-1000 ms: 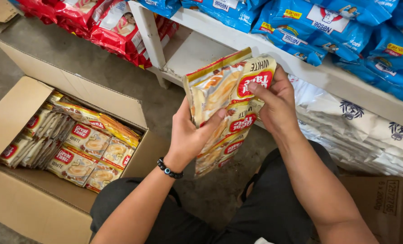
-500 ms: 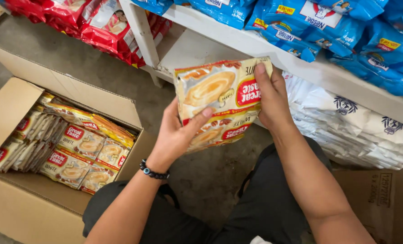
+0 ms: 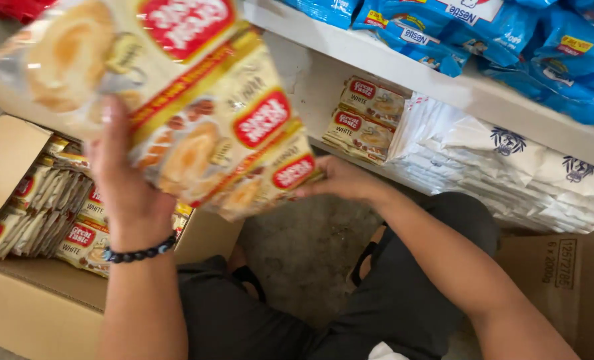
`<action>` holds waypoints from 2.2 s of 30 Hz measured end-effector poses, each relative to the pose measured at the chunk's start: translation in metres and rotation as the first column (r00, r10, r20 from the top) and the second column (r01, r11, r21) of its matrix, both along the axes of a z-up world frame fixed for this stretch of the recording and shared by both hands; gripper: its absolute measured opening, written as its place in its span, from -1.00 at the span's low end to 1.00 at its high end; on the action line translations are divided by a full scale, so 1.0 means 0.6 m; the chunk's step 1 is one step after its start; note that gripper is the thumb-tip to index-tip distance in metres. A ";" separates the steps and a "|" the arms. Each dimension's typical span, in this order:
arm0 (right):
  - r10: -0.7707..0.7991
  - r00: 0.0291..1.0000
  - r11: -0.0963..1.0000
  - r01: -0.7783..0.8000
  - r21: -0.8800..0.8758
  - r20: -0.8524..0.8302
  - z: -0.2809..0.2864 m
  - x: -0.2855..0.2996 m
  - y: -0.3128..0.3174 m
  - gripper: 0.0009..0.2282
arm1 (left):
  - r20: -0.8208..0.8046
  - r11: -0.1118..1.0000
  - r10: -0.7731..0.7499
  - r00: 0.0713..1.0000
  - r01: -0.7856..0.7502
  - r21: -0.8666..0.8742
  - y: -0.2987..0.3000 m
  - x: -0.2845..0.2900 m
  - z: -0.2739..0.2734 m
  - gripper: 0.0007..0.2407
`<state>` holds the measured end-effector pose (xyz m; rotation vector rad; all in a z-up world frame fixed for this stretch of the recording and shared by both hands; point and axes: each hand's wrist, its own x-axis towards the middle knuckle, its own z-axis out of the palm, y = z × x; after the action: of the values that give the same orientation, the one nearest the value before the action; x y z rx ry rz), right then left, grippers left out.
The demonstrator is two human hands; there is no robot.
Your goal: Stocking shelves with various grocery items from a cardboard box.
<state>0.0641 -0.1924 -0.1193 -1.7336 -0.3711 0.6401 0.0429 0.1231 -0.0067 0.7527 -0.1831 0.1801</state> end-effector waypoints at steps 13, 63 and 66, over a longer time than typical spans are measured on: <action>0.038 0.991 0.999 -0.035 0.029 -0.125 0.107 -0.069 -0.048 -0.34 | 0.116 0.952 0.304 0.946 -0.307 0.012 0.078 0.032 -0.040 -0.71; -0.014 0.927 0.998 -0.011 0.065 0.374 0.143 -0.089 -0.034 -0.26 | -0.629 0.977 -0.152 0.762 0.214 0.023 -0.145 0.009 -0.209 -0.33; 0.186 0.974 0.917 -0.219 0.334 0.129 0.136 -0.079 -0.028 -0.29 | -0.608 0.970 -0.197 0.769 0.245 -0.005 -0.183 0.018 -0.206 -0.34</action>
<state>0.0167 -0.2094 -0.0377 -1.3993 -0.6959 0.6003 0.0540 0.0132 -0.1304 0.8226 0.3402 -0.3037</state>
